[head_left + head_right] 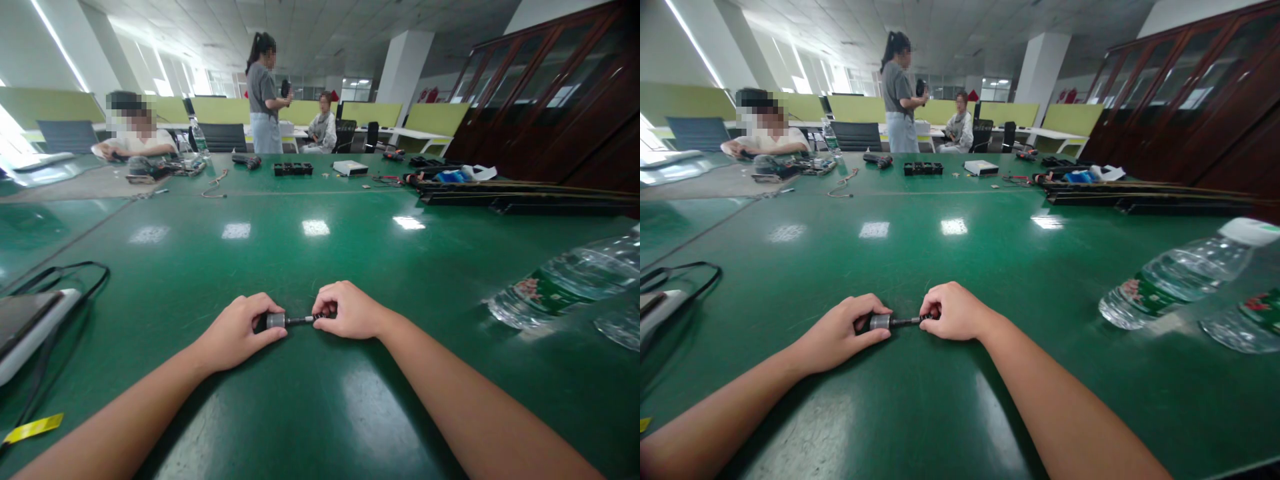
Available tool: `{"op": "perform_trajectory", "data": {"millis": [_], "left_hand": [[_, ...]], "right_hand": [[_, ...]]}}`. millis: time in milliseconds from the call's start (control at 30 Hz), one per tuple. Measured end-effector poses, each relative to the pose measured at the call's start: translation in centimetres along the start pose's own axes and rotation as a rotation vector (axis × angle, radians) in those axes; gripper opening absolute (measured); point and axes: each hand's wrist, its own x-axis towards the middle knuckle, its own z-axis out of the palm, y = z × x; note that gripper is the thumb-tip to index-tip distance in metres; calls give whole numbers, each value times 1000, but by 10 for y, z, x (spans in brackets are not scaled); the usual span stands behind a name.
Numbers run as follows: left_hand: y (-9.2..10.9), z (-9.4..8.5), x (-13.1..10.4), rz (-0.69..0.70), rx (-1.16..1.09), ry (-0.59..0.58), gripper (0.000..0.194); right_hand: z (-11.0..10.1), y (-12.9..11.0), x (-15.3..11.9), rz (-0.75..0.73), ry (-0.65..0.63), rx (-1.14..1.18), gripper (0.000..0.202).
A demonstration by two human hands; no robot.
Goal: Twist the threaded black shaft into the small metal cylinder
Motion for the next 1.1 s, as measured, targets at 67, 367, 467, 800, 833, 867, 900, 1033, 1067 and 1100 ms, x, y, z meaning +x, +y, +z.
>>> {"op": "perform_trajectory", "data": {"millis": [67, 367, 467, 800, 833, 867, 900, 1033, 1067, 1100], "left_hand": [[-1, 0, 0, -1, 5, 1, 26], [1, 0, 1, -3, -9, 4, 25], [1, 0, 1, -7, -8, 1, 24], [3, 0, 0, -13, 3, 9, 23], [2, 0, 0, -12, 6, 9, 23], [2, 0, 0, -9, 9, 10, 23], [2, 0, 0, -6, 13, 12, 24], [2, 0, 1, 2, 18, 12, 26], [2, 0, 1, -1, 18, 9, 27], [2, 0, 1, -6, 20, 8, 28]], "right_hand": [[0, 0, 0, -4, 6, -2, 6], [5, -3, 2, -61, 32, 39, 9], [9, -4, 2, -85, 40, 69, 16], [17, -12, 2, -112, 47, 187, 45], [17, -12, 2, -108, 47, 189, 45], [17, -12, 2, -105, 47, 190, 45], [17, -12, 2, -104, 48, 189, 44], [17, -11, 2, -112, 52, 171, 41], [17, -10, 2, -114, 52, 162, 40], [18, -10, 2, -114, 53, 149, 39]]}}
